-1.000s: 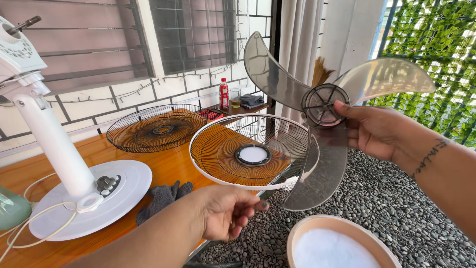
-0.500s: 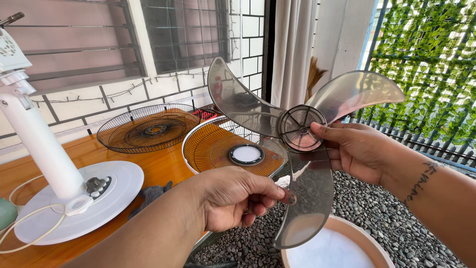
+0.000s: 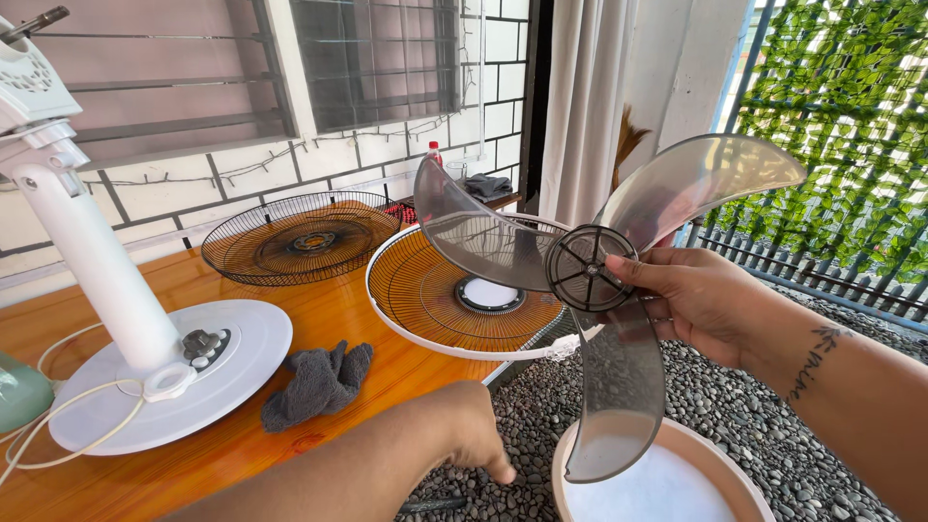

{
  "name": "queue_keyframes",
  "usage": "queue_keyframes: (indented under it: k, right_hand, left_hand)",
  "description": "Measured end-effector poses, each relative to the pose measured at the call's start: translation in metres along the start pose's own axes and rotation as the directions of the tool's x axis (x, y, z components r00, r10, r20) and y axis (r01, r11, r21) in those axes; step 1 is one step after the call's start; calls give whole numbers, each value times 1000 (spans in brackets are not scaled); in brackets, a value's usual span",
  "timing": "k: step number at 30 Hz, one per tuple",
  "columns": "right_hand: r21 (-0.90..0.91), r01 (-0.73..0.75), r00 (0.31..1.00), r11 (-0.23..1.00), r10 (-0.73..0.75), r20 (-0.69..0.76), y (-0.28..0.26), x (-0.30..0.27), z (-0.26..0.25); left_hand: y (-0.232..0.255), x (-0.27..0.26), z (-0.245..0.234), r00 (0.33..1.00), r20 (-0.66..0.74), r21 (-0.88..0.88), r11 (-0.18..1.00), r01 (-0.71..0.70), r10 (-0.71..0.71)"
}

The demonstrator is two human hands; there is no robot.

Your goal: The person cleans a disassembled electric fan using a spray bottle and a cloth. They wipe the fan base, blades, and front grille, spraying cleaner onto the grille before wiping it down.

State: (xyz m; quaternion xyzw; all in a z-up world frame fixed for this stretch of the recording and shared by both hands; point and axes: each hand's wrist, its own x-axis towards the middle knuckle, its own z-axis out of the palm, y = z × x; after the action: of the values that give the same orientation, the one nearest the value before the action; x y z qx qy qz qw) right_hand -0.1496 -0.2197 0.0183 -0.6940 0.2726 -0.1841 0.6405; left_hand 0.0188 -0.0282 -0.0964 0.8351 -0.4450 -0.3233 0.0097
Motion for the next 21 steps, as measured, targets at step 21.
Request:
queue_keyframes:
  k: [21]
  right_hand:
    - [276,-180,984,944,175,44,9,14,83]
  left_hand:
    - [-229,6,-9,844,-407,-162,937,311,-350]
